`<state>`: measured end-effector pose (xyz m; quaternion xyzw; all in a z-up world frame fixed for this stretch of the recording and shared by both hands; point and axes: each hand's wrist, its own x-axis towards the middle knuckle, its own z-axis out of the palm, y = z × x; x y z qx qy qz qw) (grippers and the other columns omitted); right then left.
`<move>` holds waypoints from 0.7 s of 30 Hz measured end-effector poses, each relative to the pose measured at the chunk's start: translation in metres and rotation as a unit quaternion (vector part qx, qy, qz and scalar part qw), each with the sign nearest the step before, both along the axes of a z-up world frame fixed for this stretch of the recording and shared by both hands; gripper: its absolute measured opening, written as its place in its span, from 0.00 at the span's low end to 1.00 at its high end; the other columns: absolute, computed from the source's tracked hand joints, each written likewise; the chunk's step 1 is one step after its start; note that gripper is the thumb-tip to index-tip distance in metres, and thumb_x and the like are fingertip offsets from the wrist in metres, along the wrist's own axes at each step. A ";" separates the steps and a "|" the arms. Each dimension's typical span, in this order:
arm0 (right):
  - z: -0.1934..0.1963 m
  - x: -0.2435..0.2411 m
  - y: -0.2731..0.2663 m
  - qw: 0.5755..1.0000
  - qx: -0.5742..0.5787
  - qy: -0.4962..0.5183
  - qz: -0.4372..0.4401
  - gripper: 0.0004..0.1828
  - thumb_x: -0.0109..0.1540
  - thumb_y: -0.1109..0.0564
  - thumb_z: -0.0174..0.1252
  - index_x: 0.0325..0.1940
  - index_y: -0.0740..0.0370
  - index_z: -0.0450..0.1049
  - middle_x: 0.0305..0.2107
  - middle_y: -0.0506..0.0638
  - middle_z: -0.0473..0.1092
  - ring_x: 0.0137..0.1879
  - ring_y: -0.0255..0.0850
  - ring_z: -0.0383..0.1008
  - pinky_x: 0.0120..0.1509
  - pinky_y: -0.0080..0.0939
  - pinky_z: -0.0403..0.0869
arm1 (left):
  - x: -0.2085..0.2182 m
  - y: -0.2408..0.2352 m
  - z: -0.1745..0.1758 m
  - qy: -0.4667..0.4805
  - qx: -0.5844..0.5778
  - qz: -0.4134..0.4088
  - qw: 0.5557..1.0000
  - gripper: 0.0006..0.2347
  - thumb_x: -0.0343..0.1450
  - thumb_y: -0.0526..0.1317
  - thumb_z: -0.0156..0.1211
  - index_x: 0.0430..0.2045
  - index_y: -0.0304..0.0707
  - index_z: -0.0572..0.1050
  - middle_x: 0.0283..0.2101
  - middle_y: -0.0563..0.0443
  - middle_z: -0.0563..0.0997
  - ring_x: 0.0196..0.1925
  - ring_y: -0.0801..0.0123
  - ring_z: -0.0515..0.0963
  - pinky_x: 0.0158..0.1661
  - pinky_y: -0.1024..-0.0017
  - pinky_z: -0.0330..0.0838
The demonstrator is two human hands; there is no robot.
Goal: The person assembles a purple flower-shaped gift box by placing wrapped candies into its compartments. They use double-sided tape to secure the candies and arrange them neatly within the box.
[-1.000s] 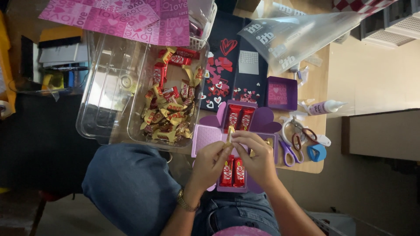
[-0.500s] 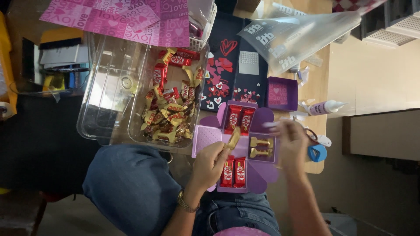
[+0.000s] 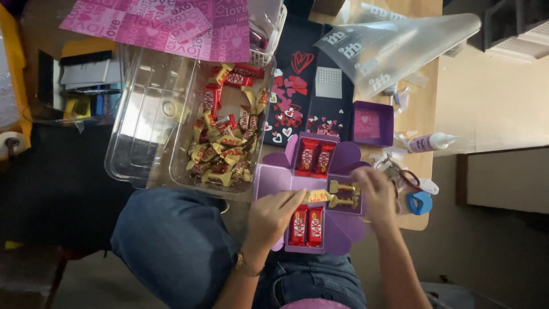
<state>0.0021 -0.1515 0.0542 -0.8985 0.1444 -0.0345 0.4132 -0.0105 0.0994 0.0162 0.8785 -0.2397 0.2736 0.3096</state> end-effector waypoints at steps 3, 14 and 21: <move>0.008 -0.013 0.032 0.931 0.323 0.166 -0.017 0.29 0.70 0.45 0.46 0.51 0.76 0.78 0.39 0.70 0.75 0.41 0.58 0.79 0.47 0.57 0.80 | 0.000 -0.001 0.003 -0.031 -0.010 -0.005 0.999 0.09 0.76 0.39 0.55 0.46 0.52 0.82 0.37 0.59 0.82 0.27 0.71 0.81 0.29 0.78 0.74; -0.030 -0.011 0.048 0.871 0.468 0.146 -0.028 0.06 0.64 0.64 0.61 0.42 0.71 0.75 0.26 0.60 0.76 0.32 0.46 0.81 0.35 0.39 0.78 | -0.001 -0.001 -0.017 0.111 -0.214 -0.045 0.969 0.11 0.71 0.34 0.58 0.45 0.37 0.84 0.39 0.41 0.85 0.38 0.50 0.85 0.39 0.63 0.78; -0.077 0.005 0.056 0.972 0.166 0.137 0.092 0.07 0.59 0.56 0.70 0.41 0.57 0.83 0.33 0.54 0.81 0.44 0.44 0.83 0.49 0.44 0.80 | -0.015 -0.010 -0.023 0.309 -0.282 0.129 0.899 0.09 0.74 0.36 0.59 0.41 0.34 0.85 0.43 0.41 0.87 0.52 0.53 0.84 0.65 0.58 0.56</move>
